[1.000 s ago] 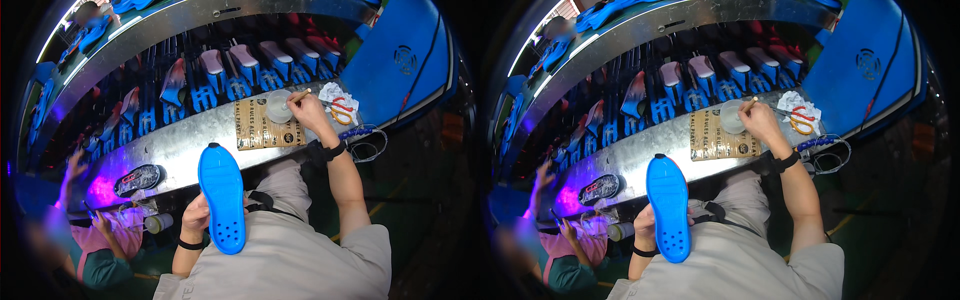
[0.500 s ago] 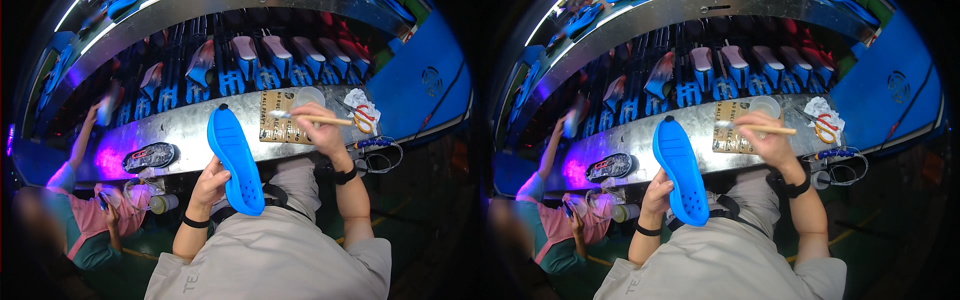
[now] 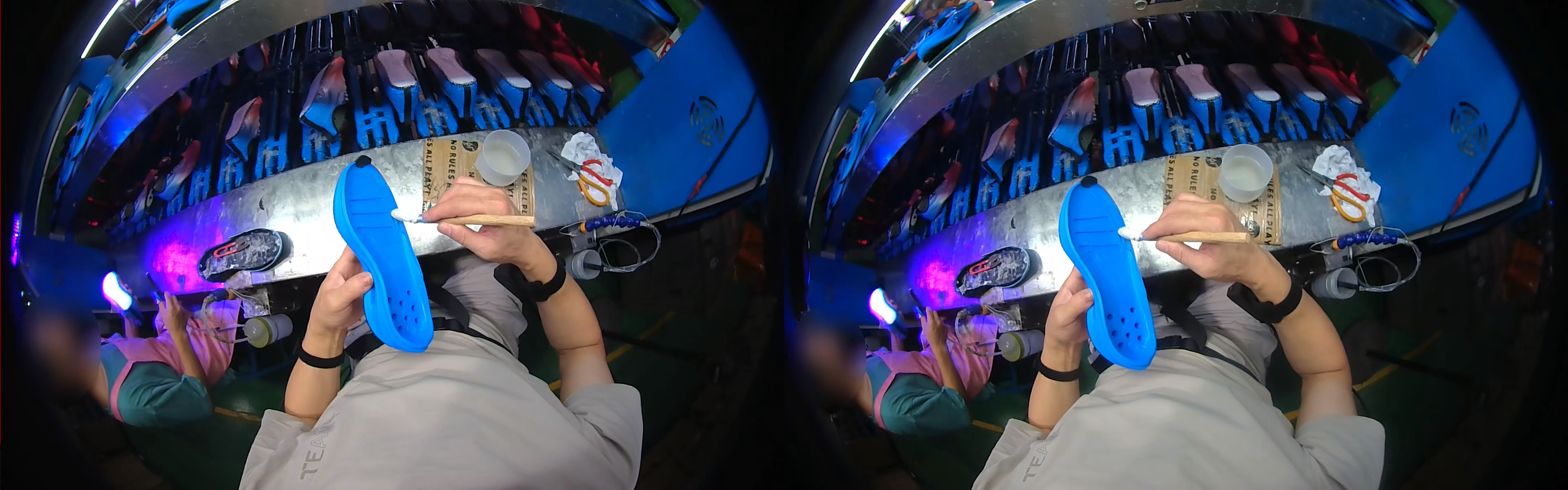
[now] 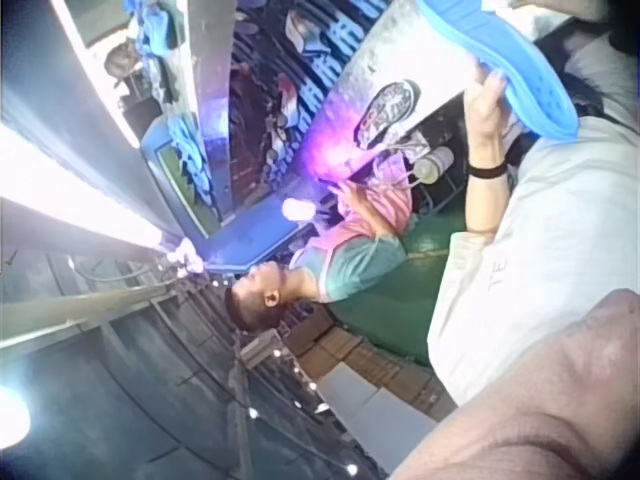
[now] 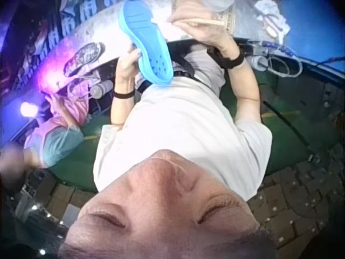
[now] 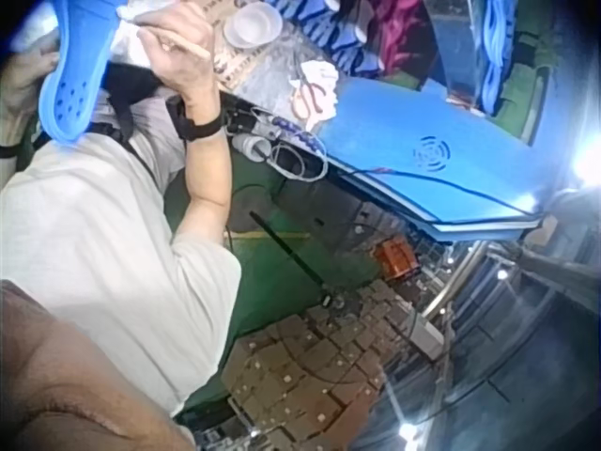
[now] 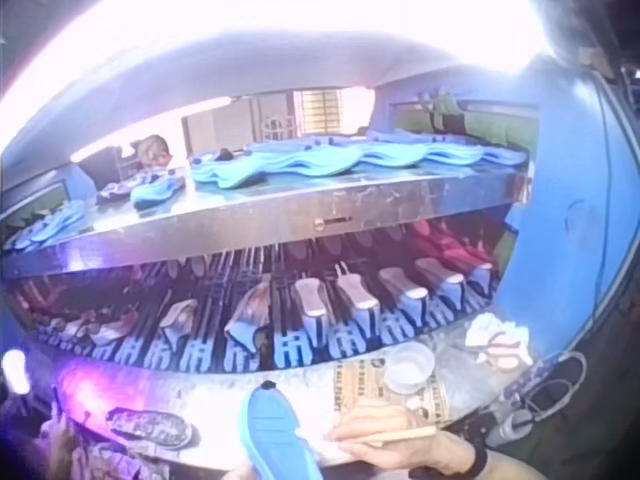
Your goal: Using a brush to apply glue or adhesive to the perimeter of blue shoe soles and placing them onto a conveyor rack.
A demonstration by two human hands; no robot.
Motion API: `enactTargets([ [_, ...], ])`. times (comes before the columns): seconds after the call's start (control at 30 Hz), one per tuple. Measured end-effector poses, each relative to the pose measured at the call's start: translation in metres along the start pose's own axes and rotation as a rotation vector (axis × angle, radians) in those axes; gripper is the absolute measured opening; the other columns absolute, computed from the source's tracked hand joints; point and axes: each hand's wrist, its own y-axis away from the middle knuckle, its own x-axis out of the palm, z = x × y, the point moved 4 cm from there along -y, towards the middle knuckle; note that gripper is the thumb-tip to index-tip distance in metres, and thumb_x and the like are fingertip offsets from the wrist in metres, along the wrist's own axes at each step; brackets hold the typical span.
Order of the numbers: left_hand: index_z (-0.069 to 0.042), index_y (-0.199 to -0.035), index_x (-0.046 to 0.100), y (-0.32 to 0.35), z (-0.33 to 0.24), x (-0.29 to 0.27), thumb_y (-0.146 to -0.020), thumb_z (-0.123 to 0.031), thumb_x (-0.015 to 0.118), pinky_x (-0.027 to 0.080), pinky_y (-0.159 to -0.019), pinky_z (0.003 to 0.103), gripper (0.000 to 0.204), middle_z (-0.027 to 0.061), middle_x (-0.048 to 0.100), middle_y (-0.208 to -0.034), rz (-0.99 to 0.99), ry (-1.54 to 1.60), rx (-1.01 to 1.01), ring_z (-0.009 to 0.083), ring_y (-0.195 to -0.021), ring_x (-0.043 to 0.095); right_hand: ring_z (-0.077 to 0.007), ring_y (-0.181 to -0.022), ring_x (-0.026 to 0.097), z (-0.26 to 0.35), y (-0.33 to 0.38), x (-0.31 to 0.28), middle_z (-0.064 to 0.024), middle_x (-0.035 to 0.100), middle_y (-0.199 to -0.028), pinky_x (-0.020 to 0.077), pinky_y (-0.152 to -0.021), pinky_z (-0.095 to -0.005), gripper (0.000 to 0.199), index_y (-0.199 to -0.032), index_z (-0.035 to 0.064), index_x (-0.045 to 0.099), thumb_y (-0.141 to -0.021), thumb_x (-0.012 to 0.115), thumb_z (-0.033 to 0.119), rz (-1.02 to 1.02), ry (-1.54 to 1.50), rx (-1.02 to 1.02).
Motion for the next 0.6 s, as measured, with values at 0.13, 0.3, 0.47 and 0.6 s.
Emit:
enactTargets([
  [0.13,-0.001,-0.158,0.025,0.0,-0.005,-0.002,-0.093,-0.017,0.067,0.048,-0.109,0.045,0.08,0.0186,0.051,-0.146,-0.006,-0.039,0.041,0.0294,-0.131,0.056,-0.0265,-0.082,0.065,0.006,0.002,0.002,-0.011,0.072,-0.088,0.0517,-0.074,-0.0371,0.016,-0.097,0.0014,0.076,-0.081,0.074,0.004,0.07,-0.041,0.036],
  [0.3,0.0,-0.157,0.027,-0.001,-0.012,-0.006,-0.093,-0.017,0.068,0.046,-0.11,0.045,0.079,0.0183,0.052,-0.146,-0.026,-0.11,0.073,0.029,-0.131,0.056,-0.0264,-0.081,0.064,0.012,0.003,0.004,-0.0102,0.074,-0.089,0.0513,-0.074,-0.0372,0.015,-0.096,0.0015,0.076,-0.081,0.074,0.004,0.081,-0.082,0.018],
  [0.47,0.0,-0.156,0.028,-0.002,-0.02,-0.012,-0.092,-0.017,0.07,0.045,-0.111,0.044,0.078,0.0181,0.053,-0.145,-0.054,-0.137,0.115,0.0291,-0.132,0.056,-0.0267,-0.08,0.064,0.023,0.004,0.003,-0.0089,0.074,-0.088,0.0515,-0.075,-0.0374,0.014,-0.094,0.0013,0.076,-0.081,0.074,0.005,0.122,-0.101,0.006],
  [0.6,0.0,-0.155,0.029,-0.004,-0.028,-0.009,-0.092,-0.017,0.07,0.045,-0.111,0.044,0.077,0.0183,0.053,-0.144,-0.072,-0.13,0.139,0.0289,-0.131,0.056,-0.0266,-0.079,0.064,0.03,0.006,0.003,-0.0086,0.074,-0.087,0.0516,-0.076,-0.0383,0.012,-0.093,0.0011,0.075,-0.081,0.074,0.006,0.154,-0.142,0.019],
])
